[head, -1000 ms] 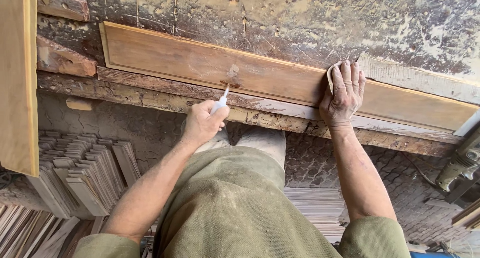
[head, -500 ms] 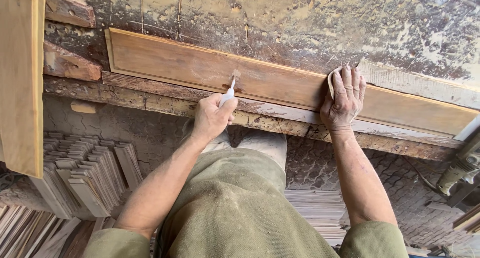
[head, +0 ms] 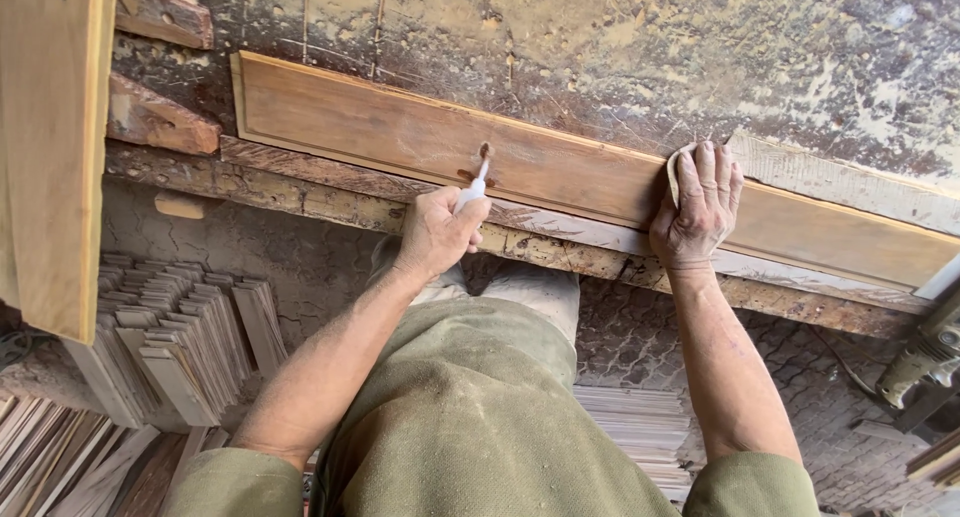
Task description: Sanding a wood panel with a power sander and applying adhesive/finish.
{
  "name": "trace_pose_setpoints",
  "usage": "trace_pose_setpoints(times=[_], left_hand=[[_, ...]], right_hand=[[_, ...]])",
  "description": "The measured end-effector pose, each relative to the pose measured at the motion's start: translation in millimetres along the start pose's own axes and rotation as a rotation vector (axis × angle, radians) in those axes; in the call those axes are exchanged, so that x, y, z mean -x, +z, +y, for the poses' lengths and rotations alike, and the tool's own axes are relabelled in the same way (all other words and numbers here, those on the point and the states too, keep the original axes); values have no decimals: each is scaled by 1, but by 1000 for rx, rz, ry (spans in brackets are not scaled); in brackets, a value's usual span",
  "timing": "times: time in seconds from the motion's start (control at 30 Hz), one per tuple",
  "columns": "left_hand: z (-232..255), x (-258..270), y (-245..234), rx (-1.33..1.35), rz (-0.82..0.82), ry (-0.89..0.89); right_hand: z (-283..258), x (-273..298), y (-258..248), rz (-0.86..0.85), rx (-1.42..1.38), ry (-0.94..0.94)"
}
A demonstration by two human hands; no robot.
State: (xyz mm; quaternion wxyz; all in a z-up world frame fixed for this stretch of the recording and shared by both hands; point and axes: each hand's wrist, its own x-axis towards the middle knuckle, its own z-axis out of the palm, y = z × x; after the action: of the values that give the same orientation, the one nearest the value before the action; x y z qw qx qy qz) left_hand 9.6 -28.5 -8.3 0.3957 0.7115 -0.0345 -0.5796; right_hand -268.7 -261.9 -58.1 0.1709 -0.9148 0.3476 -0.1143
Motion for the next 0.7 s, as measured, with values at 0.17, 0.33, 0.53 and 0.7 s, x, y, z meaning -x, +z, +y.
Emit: trace_pose_setpoints(times=[0.17,0.33,0.53,0.7], left_hand=[[-2,10,-3,-4,58,48],[-16,13,-10,-58,60,98],[-20,55,-51,-249,183,495],[-56,80,-117,-172,244,48]], right_hand=[[-6,-5,-6,0,-13,-18],[-10,-3,1,18,-9,-50],[-59,4,5,205,-97,-96],[-170,-28,16,18,-112,-197]])
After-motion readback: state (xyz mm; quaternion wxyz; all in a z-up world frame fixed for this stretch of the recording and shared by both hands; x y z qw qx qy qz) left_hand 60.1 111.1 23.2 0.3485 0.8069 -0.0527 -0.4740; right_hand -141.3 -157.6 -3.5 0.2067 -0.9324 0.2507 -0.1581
